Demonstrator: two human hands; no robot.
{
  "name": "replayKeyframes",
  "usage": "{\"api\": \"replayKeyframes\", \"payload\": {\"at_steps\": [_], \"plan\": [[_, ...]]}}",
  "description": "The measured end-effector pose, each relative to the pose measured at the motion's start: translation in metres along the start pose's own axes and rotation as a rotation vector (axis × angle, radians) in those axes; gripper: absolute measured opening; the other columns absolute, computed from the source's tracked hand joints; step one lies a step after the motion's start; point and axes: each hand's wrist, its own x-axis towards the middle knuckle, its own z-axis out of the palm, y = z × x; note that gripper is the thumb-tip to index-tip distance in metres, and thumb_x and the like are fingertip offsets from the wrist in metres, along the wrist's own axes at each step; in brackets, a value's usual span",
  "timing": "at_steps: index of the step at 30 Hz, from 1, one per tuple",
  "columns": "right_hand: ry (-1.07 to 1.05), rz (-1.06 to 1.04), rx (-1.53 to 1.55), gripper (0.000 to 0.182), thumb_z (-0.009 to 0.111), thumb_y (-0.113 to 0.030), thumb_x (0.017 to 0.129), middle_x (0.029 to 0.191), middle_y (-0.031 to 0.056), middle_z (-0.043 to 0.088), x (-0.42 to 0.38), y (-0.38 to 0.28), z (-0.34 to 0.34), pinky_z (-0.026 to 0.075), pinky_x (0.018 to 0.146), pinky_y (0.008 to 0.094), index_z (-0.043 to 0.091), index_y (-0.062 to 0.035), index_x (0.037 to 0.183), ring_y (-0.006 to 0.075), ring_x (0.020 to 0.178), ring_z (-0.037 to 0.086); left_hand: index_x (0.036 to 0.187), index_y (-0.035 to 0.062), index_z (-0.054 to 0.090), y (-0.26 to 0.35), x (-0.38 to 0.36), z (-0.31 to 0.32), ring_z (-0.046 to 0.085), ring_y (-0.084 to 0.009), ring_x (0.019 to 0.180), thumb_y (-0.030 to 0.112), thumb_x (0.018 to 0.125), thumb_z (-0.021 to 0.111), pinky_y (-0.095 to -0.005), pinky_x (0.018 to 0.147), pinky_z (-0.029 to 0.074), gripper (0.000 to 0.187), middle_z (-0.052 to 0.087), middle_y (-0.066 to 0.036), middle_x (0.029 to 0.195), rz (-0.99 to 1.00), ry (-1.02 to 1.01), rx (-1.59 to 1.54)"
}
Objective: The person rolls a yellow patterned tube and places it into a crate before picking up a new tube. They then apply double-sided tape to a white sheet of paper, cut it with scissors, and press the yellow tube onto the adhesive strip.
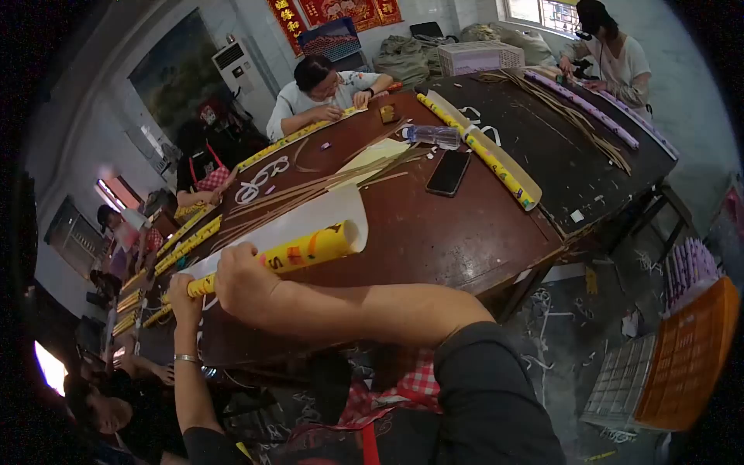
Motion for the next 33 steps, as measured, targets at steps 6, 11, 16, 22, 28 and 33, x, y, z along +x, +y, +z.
{"api": "replayKeyframes", "payload": {"at_steps": [6, 11, 16, 22, 28, 33], "plan": [[-0.129, -0.108, -0.123, 0.023, 0.053, -0.019, 0.085, 0.078, 0.0123, 0.061, 0.019, -0.025, -0.016, 0.043, 0.067, 0.0431, 0.068, -0.0021, 0.088, 0.0267, 0.075, 0.054, 0.088, 0.0095, 0.056, -0.013, -0.013, 0.01, 0.057, -0.0318, 0.089, 0.008, 0.068, 0.074, -0.042, 0.075, 0.039, 0.026, 0.057, -0.009, 0.089, -0.118, -0.049, -0.117], [-0.123, -0.109, -0.091, 0.023, 0.053, -0.019, 0.085, 0.076, 0.0124, 0.06, 0.015, -0.017, -0.019, 0.043, 0.066, 0.0428, 0.068, -0.0015, 0.088, 0.0263, 0.074, 0.054, 0.086, 0.0087, 0.056, 0.0, -0.011, 0.008, 0.055, -0.0336, 0.088, 0.008, 0.07, 0.072, -0.0432, 0.075, 0.039, 0.022, 0.057, -0.01, 0.088, -0.118, -0.018, -0.131], [-0.04, 0.024, -0.039, 0.014, 0.058, -0.021, 0.079, 0.07, 0.0037, 0.054, 0.007, 0.009, -0.004, 0.038, 0.057, 0.0359, 0.063, -0.0075, 0.081, 0.0195, 0.069, 0.052, 0.082, 0.0068, 0.057, 0.057, 0.019, -0.011, 0.055, -0.0368, 0.08, 0.01, 0.071, 0.071, -0.0457, 0.07, 0.042, 0.019, 0.057, -0.014, 0.082, -0.007, -0.004, -0.026], [-0.071, 0.014, 0.036, 0.015, 0.061, -0.022, 0.08, 0.081, 0.0028, 0.058, -0.012, 0.053, 0.021, 0.046, 0.06, 0.0377, 0.058, -0.0113, 0.091, 0.0204, 0.076, 0.058, 0.083, 0.0127, 0.058, 0.177, 0.082, -0.026, 0.058, -0.0238, 0.078, 0.016, 0.074, 0.065, -0.0395, 0.068, 0.04, 0.012, 0.058, -0.003, 0.08, 0.135, 0.233, -0.104], [-0.063, -0.004, 0.169, 0.034, 0.072, -0.005, 0.068, 0.086, 0.014, 0.056, -0.054, 0.158, -0.012, 0.047, 0.068, 0.0455, 0.054, -0.0053, 0.096, 0.0363, 0.081, 0.057, 0.091, 0.0115, 0.063, 0.197, 0.093, -0.04, 0.059, -0.0204, 0.075, 0.018, 0.077, 0.063, -0.038, 0.065, 0.04, 0.015, 0.058, -0.003, 0.079, 0.181, 0.386, -0.044], [-0.079, 0.013, 0.259, 0.033, 0.071, -0.006, 0.07, 0.085, 0.0173, 0.055, -0.09, 0.2, 0.001, 0.044, 0.067, 0.0476, 0.051, -0.0039, 0.096, 0.0404, 0.078, 0.054, 0.094, 0.0111, 0.067, 0.232, 0.096, -0.057, 0.059, -0.0206, 0.075, 0.02, 0.078, 0.062, -0.0366, 0.065, 0.041, 0.019, 0.06, -0.004, 0.081, 0.187, 0.268, -0.06]]}}
